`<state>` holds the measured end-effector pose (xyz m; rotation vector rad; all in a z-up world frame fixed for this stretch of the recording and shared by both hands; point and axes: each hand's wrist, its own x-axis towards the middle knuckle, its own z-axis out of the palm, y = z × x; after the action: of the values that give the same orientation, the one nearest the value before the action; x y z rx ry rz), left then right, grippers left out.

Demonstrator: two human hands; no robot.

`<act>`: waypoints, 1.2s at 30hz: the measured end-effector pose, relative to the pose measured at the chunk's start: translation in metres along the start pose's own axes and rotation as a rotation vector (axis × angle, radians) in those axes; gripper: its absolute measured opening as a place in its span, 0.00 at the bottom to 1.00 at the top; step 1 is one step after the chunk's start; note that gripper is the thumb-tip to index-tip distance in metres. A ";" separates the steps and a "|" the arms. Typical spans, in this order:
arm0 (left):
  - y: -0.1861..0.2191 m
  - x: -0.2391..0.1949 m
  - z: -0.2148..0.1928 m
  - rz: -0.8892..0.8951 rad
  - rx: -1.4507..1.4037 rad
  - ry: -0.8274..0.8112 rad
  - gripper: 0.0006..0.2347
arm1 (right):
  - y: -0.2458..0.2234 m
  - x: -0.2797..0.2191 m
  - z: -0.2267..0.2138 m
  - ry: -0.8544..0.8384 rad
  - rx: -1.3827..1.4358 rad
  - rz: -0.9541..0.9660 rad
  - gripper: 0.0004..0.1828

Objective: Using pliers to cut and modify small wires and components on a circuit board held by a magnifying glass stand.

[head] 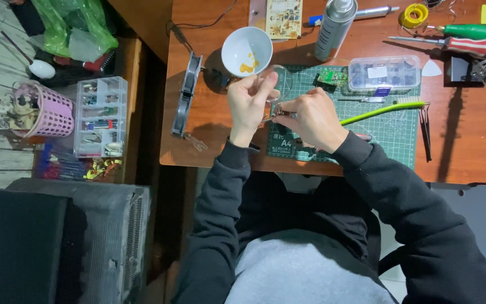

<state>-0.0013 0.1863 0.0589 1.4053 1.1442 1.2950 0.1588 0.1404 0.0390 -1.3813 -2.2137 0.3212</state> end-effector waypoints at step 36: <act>-0.055 -0.057 -0.008 -0.164 0.003 -0.167 0.11 | 0.023 -0.132 -0.027 0.032 -0.469 0.087 0.32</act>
<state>-0.0143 0.1406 -0.0055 1.3647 1.1229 1.0412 0.2380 0.0322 0.0130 -1.7075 -2.2962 -0.2068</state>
